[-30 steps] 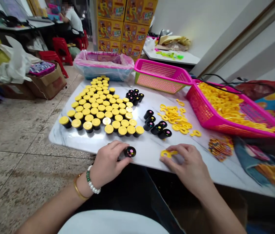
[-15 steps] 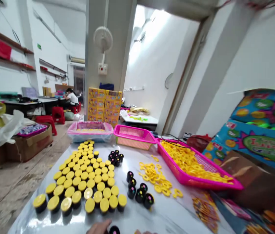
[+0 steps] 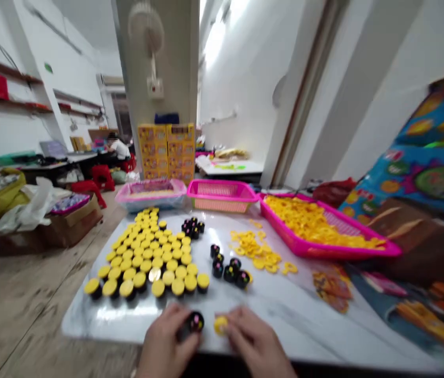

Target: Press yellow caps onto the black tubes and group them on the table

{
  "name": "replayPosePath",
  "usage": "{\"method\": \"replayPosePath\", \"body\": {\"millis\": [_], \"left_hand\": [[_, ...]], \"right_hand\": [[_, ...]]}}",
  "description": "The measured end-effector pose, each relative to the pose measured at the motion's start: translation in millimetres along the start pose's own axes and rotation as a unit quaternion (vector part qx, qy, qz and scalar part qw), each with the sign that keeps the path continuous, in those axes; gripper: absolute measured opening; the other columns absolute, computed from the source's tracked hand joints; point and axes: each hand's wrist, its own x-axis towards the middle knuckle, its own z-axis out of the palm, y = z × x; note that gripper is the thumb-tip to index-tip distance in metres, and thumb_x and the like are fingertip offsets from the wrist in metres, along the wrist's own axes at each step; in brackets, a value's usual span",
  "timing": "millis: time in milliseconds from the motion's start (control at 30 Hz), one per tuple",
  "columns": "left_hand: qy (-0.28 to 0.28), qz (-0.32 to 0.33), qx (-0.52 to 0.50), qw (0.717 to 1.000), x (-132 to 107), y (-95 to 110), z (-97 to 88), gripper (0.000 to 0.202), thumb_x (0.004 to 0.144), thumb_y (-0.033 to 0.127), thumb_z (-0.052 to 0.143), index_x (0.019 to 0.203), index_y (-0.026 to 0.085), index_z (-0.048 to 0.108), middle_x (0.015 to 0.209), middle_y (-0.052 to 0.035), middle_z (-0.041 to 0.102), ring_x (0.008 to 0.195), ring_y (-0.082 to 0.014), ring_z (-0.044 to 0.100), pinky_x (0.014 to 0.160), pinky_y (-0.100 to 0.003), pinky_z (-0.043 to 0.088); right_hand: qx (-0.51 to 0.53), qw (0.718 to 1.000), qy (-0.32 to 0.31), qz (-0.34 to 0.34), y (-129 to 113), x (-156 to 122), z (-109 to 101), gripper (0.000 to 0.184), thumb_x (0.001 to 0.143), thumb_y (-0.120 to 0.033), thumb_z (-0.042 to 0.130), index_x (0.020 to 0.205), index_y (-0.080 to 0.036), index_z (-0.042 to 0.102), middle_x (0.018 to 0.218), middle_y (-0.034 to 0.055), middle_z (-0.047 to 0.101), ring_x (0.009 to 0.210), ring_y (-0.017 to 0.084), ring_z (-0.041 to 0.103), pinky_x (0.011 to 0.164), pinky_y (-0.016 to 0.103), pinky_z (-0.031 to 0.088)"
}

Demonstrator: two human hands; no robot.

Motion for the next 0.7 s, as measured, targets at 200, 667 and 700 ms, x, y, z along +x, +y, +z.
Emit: {"method": "replayPosePath", "body": {"millis": [200,667,700], "left_hand": [[-0.044,-0.046,0.0,0.998,3.7,9.0,-12.5,0.011,0.081,0.019,0.067,0.091,0.021,0.071,0.075,0.0015,0.054,0.069,-0.0127,0.056,0.064,-0.023,0.045],[-0.094,-0.075,-0.038,0.992,6.5,10.4,-19.2,0.018,0.08,0.017,0.065,0.096,0.022,0.073,0.069,0.0027,0.054,0.064,-0.0112,0.052,0.062,-0.022,0.04],[-0.119,-0.091,-0.074,0.986,9.1,11.1,-22.0,0.016,0.082,0.02,0.063,0.094,0.021,0.073,0.066,0.0029,0.055,0.061,-0.0106,0.052,0.059,-0.021,0.04]], "right_hand": [[0.309,0.897,-0.145,0.282,0.2,27.2,21.0,0.044,0.078,-0.047,0.069,0.106,-0.014,0.073,0.064,-0.0007,0.059,0.052,0.01,0.053,0.05,0.023,0.044],[0.284,0.866,-0.238,0.337,-2.4,44.5,31.7,0.043,0.075,-0.056,0.068,0.092,-0.017,0.062,0.047,-0.0068,0.055,0.033,0.007,0.047,0.033,0.017,0.035],[0.291,0.857,-0.251,0.344,-2.0,44.8,31.7,0.045,0.074,-0.057,0.068,0.093,-0.017,0.059,0.049,-0.0063,0.057,0.033,0.008,0.049,0.033,0.017,0.036]]}}
